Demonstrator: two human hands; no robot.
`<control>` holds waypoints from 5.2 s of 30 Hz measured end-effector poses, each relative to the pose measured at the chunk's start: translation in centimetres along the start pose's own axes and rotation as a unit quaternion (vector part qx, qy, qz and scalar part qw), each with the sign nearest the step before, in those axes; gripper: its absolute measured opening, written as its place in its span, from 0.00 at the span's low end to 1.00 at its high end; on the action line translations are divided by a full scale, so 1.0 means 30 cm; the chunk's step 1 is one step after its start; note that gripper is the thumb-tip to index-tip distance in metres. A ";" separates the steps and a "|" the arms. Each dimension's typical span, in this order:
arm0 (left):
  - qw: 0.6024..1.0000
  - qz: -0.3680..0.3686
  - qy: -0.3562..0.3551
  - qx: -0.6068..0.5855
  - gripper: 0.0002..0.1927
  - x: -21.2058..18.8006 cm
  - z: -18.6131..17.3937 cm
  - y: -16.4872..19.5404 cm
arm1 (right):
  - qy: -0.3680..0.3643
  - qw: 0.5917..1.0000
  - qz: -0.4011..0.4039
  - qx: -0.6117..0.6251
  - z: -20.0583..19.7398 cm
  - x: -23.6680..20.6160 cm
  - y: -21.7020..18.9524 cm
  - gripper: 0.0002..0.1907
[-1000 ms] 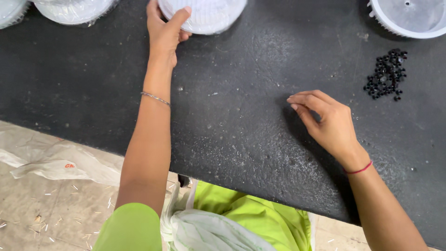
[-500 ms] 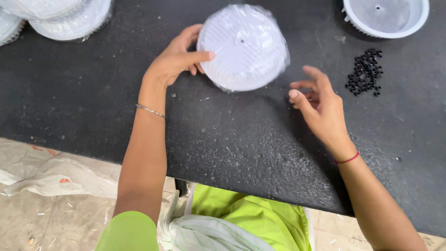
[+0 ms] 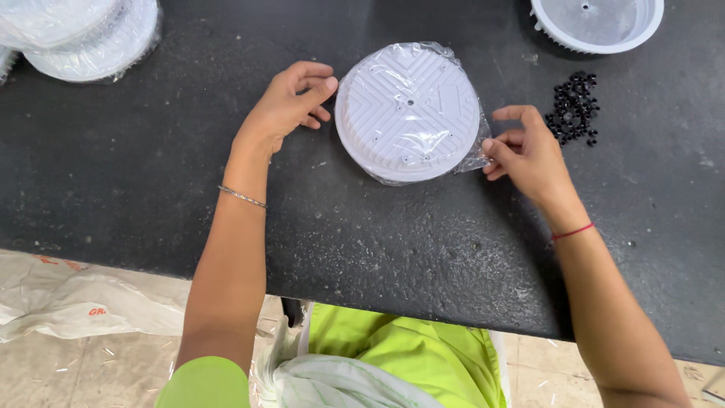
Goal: The person picks a round white plastic light fixture cover from a stack, unwraps its plastic film, presses small black plastic clips into the center hole and around the base, rewraps the cover in plastic film, and sets it aside with finished covers.
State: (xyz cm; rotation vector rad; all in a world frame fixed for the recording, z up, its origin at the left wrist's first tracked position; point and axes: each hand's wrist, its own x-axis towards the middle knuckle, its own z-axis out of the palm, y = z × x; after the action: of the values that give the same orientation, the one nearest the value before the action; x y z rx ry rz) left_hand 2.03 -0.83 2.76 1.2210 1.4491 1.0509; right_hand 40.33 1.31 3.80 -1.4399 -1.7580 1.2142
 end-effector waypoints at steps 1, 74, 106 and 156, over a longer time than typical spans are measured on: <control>1.000 0.001 0.003 0.002 0.29 0.000 0.000 0.000 | 0.008 1.000 0.004 -0.016 -0.007 -0.006 -0.007 0.23; 0.922 0.338 0.104 0.156 0.09 -0.120 0.640 0.486 | -0.061 0.923 -0.214 0.313 -0.157 -0.100 -0.066 0.21; 0.936 0.332 0.065 -0.102 0.04 0.030 0.757 0.357 | 0.010 0.945 -0.283 0.162 -0.257 -0.118 -0.071 0.24; 0.873 0.406 0.178 0.203 0.07 -0.185 0.804 0.389 | 0.089 0.935 -0.311 0.148 -0.203 -0.091 -0.042 0.06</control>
State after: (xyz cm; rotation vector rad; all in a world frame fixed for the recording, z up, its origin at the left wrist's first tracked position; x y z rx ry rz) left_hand 28.23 -3.77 10.12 2.1388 1.4936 1.6433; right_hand 45.67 0.48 7.89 -0.7059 -1.6351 0.9156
